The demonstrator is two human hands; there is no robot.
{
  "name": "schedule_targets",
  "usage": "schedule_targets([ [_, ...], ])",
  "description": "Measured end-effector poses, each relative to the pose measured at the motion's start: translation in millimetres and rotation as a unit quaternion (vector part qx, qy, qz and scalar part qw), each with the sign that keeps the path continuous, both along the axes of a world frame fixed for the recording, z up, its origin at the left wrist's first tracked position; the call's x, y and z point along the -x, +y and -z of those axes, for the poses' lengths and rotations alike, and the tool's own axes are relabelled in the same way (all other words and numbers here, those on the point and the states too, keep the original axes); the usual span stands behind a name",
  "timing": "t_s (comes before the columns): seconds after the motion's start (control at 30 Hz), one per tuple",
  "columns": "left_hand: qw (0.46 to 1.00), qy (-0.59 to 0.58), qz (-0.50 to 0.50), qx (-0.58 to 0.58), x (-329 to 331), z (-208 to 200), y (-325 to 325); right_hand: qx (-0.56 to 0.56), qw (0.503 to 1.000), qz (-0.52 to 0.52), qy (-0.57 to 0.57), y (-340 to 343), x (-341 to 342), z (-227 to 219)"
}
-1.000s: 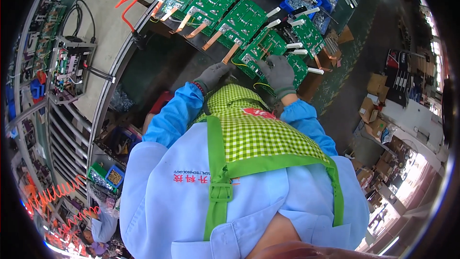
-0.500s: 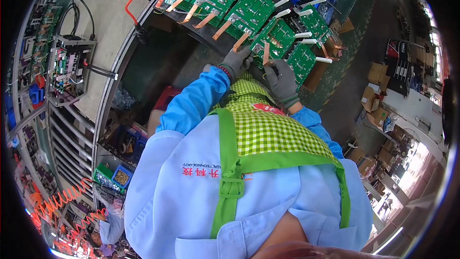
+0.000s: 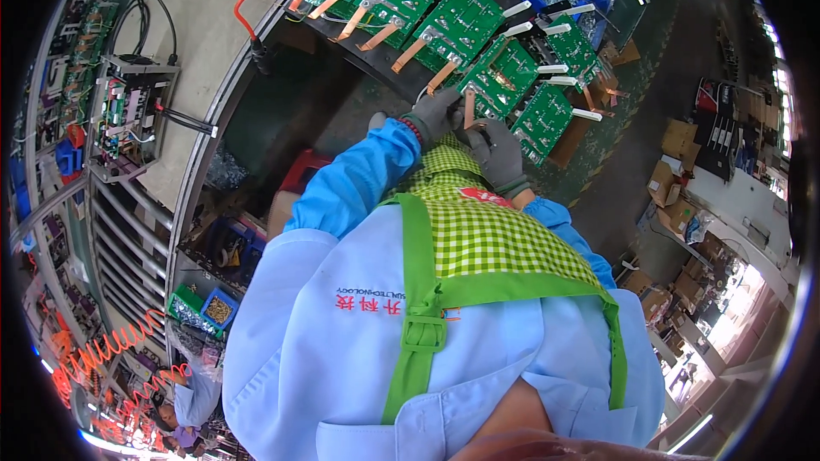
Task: The recorder is assembling components onto several green circuit boards at a factory workstation, attaching copper busbars and electrical parts.
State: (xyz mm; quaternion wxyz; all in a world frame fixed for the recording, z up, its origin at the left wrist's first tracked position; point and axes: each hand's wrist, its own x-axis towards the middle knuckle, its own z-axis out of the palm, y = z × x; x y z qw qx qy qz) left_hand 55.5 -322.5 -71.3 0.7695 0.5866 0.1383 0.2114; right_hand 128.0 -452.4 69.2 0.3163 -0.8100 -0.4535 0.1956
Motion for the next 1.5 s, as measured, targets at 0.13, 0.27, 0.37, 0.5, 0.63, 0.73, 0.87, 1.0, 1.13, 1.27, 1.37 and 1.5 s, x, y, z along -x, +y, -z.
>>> schedule_targets([
  [0.13, 0.811, 0.161, -0.014, 0.563, 2, -53, 12, -0.004, 0.999, -0.016, 0.049, 0, -3, 12],
  [0.27, 0.815, 0.097, 0.02, 0.571, 5, -43, 12, 0.056, 0.996, -0.041, 0.051, 7, -8, 13],
  [0.37, 0.962, 0.243, 0.069, 0.099, -2, -53, 13, 0.06, 0.995, -0.078, 0.031, 12, -9, 16],
  [0.5, 0.974, 0.221, 0.014, 0.038, -4, -67, 8, 0.137, 0.976, -0.106, 0.134, 21, -37, -37],
  [0.63, 0.951, 0.274, 0.047, 0.135, -5, -82, 8, -0.026, 0.999, -0.033, -0.035, 17, -146, -80],
  [0.73, 0.946, 0.24, 0.016, 0.217, -7, -73, 2, -0.056, 0.987, 0.091, -0.117, 3, -260, -84],
  [0.87, 0.925, 0.261, -0.018, 0.275, -14, -79, -2, 0.173, 0.966, 0.163, -0.099, -8, -396, -25],
  [1.0, 0.914, 0.292, -0.046, 0.279, -12, -75, -3, 0.258, 0.957, 0.045, -0.123, 9, -455, 43],
  [1.13, 0.891, 0.323, -0.092, 0.307, -7, -88, -4, 0.378, 0.882, -0.113, -0.257, 58, -451, 78],
  [1.27, 0.894, 0.343, -0.036, 0.286, -21, -94, 1, 0.265, 0.933, 0.047, -0.24, 7, -493, 164],
  [1.37, 0.896, 0.329, -0.06, 0.293, -12, -92, -3, 0.311, 0.931, 0.047, -0.187, 36, -476, 136],
  [1.5, 0.891, 0.324, -0.037, 0.317, -12, -93, 1, 0.329, 0.932, -0.019, -0.15, 40, -488, 114],
])
